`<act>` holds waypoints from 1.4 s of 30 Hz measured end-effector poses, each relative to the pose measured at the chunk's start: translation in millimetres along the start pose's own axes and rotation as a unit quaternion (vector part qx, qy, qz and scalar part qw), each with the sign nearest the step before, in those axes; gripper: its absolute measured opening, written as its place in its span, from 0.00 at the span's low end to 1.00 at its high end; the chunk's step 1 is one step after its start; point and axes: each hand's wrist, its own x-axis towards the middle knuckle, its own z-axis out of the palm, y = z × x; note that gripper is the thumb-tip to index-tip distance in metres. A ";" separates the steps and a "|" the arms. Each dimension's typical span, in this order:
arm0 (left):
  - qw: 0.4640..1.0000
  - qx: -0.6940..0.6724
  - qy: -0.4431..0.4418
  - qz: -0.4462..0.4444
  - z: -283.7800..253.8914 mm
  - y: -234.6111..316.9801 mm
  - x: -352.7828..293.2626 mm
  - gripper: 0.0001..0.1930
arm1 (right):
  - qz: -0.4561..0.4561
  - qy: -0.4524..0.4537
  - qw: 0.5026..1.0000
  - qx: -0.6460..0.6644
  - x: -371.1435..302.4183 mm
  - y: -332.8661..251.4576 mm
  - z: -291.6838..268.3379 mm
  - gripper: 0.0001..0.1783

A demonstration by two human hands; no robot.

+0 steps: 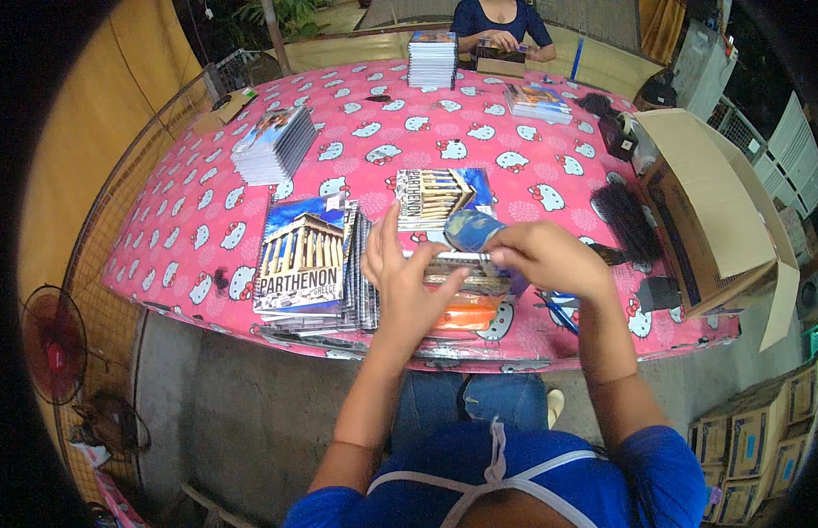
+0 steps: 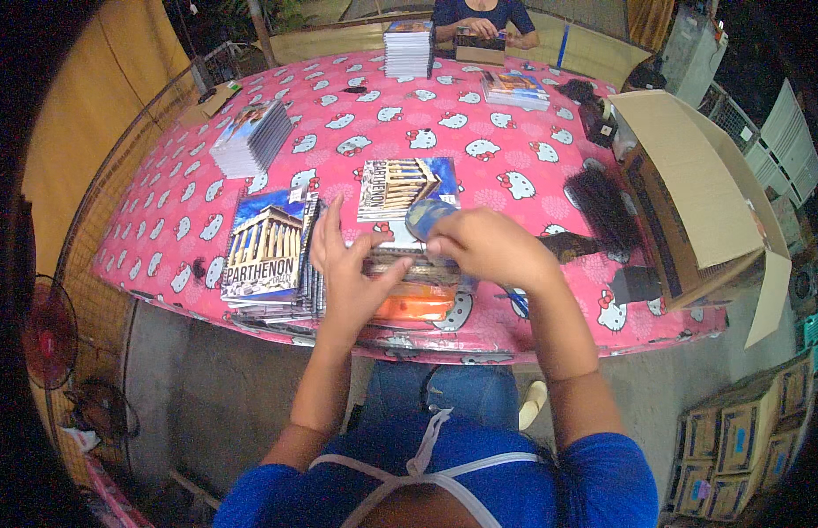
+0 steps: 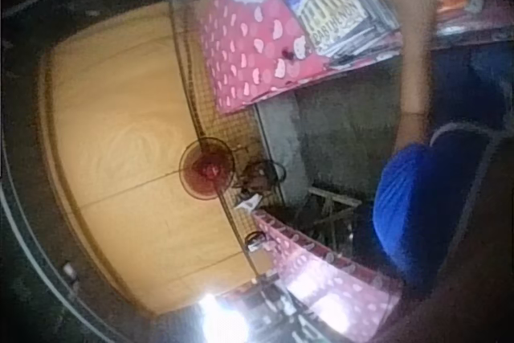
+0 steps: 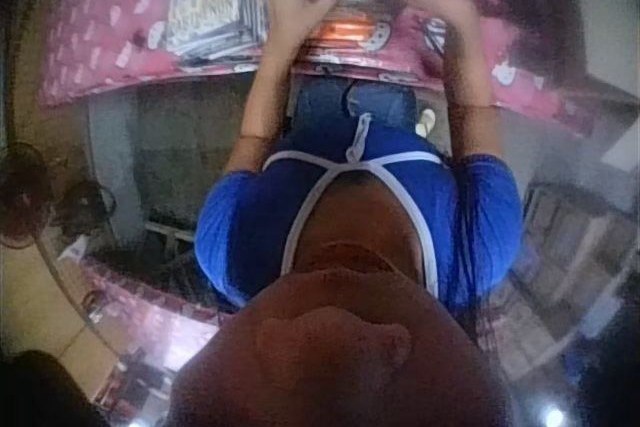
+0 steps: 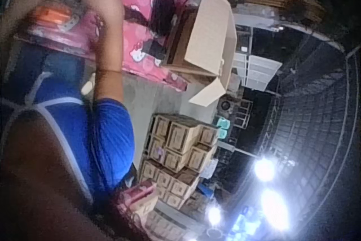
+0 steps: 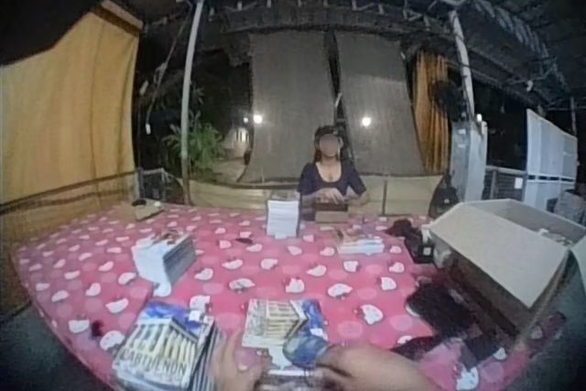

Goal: The person assembles spiral notebooks by threading metal coils through pre-punched holes and using blue-handled pliers to trim the ends of the wire.

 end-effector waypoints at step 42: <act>0.984 -0.124 0.027 -0.125 0.5 -4.4 -1.9 0.23 | -0.023 0.082 0.970 0.228 23.9 73.6 35.0 0.26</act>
